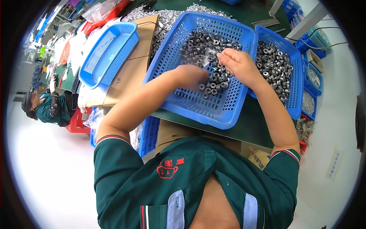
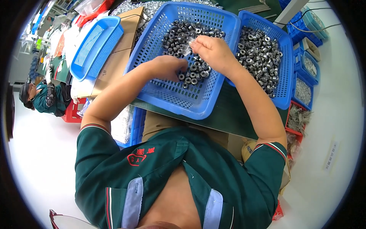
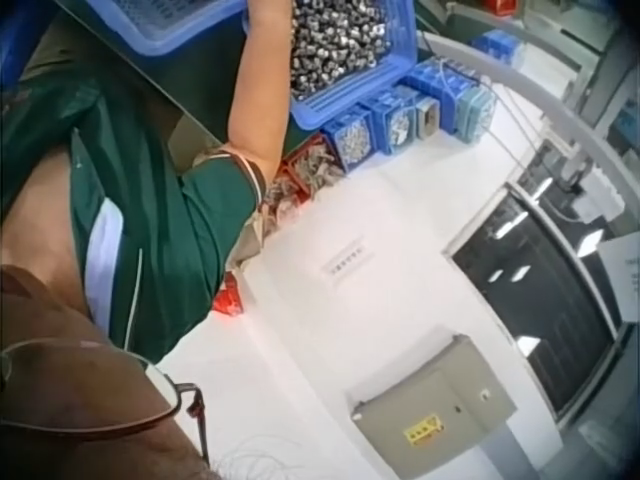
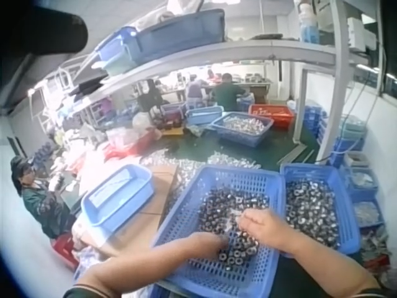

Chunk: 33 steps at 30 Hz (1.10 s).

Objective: Inspecting and sorting small metal ring-shaped components at a workbench.

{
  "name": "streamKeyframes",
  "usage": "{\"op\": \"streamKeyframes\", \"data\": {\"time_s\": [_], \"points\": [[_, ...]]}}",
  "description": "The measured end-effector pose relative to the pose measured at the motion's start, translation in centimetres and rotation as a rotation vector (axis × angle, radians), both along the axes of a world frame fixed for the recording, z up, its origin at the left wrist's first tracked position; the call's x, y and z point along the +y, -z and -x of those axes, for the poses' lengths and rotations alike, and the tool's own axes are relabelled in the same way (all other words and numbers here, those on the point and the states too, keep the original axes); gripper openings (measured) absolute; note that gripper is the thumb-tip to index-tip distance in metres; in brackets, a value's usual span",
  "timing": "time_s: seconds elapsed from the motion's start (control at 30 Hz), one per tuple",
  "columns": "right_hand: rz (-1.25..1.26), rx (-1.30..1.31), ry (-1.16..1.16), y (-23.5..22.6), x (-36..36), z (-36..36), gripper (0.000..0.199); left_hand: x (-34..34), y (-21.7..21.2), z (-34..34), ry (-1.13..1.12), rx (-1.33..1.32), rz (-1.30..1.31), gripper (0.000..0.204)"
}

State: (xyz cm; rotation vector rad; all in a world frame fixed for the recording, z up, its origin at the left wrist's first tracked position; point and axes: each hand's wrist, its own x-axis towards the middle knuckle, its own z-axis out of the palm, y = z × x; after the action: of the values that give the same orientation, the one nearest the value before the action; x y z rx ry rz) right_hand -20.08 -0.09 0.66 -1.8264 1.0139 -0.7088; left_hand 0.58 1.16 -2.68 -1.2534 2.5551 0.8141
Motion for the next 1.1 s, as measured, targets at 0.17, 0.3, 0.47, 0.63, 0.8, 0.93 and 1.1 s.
{"op": "streamKeyframes", "data": {"time_s": [0.17, 0.3, 0.47, 0.63, 0.8, 0.93, 1.1], "points": [[0.039, -0.057, -0.001, 0.1, 0.3, 0.0, 0.028, 0.0, 0.5, 0.6, 0.021, 0.033, -0.042, 0.025], [0.063, -0.038, -0.011, 0.3, 0.2, -0.1, 0.027, -1.6, -0.6, -0.9, -0.191, 0.340, -0.190, 0.022], [0.069, -0.010, 0.004, 0.3, 0.4, 0.1, 0.025, -2.2, -3.4, -1.9, -0.473, 1.033, -0.826, 0.017], [0.084, 0.010, 0.026, -0.1, 0.5, -0.1, 0.022, -1.9, -3.3, -2.0, -0.539, 1.189, -0.950, 0.019], [0.113, 0.008, 0.019, 0.3, 0.5, -0.3, 0.022, -1.5, -3.7, -1.4, -0.512, 1.205, -0.884, 0.014], [0.155, -0.014, 0.000, 0.2, 0.5, -0.2, 0.020, -1.4, -3.7, -1.2, -0.560, 1.241, -0.883, 0.012], [0.296, 0.004, 0.046, 0.5, 1.4, -0.5, 0.017, -1.2, -3.0, -1.0, -0.563, 1.260, -0.882, 0.011]]}}
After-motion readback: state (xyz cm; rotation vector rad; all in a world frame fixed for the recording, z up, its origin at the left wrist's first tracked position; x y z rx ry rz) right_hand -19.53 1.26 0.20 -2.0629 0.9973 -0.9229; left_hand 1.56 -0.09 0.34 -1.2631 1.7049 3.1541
